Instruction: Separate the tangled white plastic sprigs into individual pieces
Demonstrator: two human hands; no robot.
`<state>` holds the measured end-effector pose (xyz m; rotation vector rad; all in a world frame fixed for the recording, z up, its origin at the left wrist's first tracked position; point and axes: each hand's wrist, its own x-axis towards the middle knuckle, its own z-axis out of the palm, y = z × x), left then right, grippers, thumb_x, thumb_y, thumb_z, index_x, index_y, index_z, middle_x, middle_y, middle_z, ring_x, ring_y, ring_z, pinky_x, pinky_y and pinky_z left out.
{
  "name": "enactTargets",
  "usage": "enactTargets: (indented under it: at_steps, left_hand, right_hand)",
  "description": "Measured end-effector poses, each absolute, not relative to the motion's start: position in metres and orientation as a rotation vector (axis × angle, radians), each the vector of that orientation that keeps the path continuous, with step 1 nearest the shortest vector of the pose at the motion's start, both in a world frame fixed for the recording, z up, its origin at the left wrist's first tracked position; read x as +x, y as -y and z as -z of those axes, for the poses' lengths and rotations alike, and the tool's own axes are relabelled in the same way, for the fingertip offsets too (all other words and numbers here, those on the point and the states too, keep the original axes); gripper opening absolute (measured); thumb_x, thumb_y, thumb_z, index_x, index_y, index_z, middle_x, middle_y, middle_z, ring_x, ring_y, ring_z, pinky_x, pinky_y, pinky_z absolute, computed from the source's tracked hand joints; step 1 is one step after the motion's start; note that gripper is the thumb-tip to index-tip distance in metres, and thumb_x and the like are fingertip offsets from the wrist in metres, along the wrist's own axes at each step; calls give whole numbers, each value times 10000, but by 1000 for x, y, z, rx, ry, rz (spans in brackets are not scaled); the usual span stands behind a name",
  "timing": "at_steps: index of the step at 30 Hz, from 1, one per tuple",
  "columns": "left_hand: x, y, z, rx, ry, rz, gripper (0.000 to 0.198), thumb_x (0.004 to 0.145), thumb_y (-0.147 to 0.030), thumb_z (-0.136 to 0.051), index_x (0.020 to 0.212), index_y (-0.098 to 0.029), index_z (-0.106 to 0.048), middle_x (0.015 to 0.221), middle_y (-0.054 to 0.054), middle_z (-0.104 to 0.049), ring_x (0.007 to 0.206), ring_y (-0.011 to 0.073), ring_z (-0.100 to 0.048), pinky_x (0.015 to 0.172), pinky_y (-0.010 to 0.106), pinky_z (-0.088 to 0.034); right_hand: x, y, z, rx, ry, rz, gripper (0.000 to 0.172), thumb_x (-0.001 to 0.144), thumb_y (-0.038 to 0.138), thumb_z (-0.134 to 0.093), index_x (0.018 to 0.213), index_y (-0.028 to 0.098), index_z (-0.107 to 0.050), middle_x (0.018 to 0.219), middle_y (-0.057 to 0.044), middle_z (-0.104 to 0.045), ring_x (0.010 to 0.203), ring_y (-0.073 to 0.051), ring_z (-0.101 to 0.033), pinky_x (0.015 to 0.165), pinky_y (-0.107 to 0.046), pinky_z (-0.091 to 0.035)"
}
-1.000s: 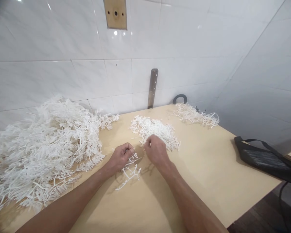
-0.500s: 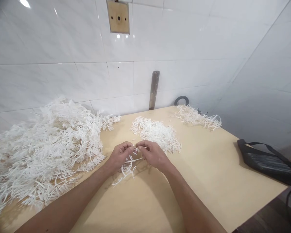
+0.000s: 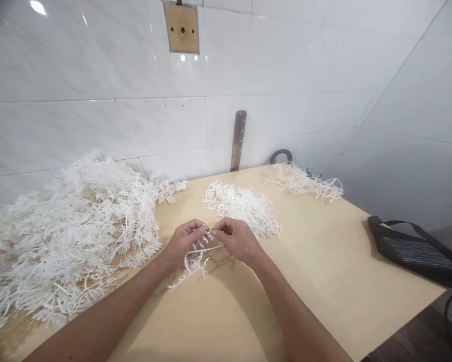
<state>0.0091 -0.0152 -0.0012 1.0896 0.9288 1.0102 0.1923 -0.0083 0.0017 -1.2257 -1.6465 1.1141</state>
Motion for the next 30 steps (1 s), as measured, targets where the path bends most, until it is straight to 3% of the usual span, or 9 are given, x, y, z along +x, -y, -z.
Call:
enactTargets:
  at_steps: [5,9,14,22,30]
  left_hand:
    - [6,16,-3,1050,-873,-941,373,735,-495,-749,798,-161,-594,629,-43,-538,416,41,-395,397,188,-311]
    - [8,16,-4,1079,-893,-962,388,716,-490,-766,817,-149,-610,711,-9,-600,439,44,-437,409,187,-339]
    - [10,17,-5,1023,-936,-963,352,732,-461,-751,725,-154,-579,513,-55,-464,392,53,-391,398,187,-311]
    - [5,15,-4,1034,-897,-903,361,685,-441,-795,763,-155,-589,637,-14,-583,442,63,-460,445,203,-381]
    - [8,18,-7,1011,-914,-938,359,669,-418,-799,756,-159,-567,608,-24,-556,440,68,-468,440,203,-371]
  right_hand:
    - [188,10,-1,-1194,1558,-1142,273,823,460,-650,825,187,-644,579,39,-537,446,-91,-433,416,-222,-368]
    - [185,11,-1,-1203,1508,-1128,245,827,436,-657,812,192,-639,562,45,-532,430,-91,-436,404,-222,-368]
    - [185,10,1,-1167,1468,-1198,254,808,442,-675,806,193,-624,530,60,-509,406,-91,-444,388,-221,-382]
    - [186,10,-1,-1067,1355,-1393,320,761,473,-729,785,177,-610,536,50,-520,436,-91,-459,397,-221,-417]
    - [182,10,4,-1104,1401,-1314,305,791,480,-693,798,187,-607,549,53,-543,399,-90,-474,395,-228,-421]
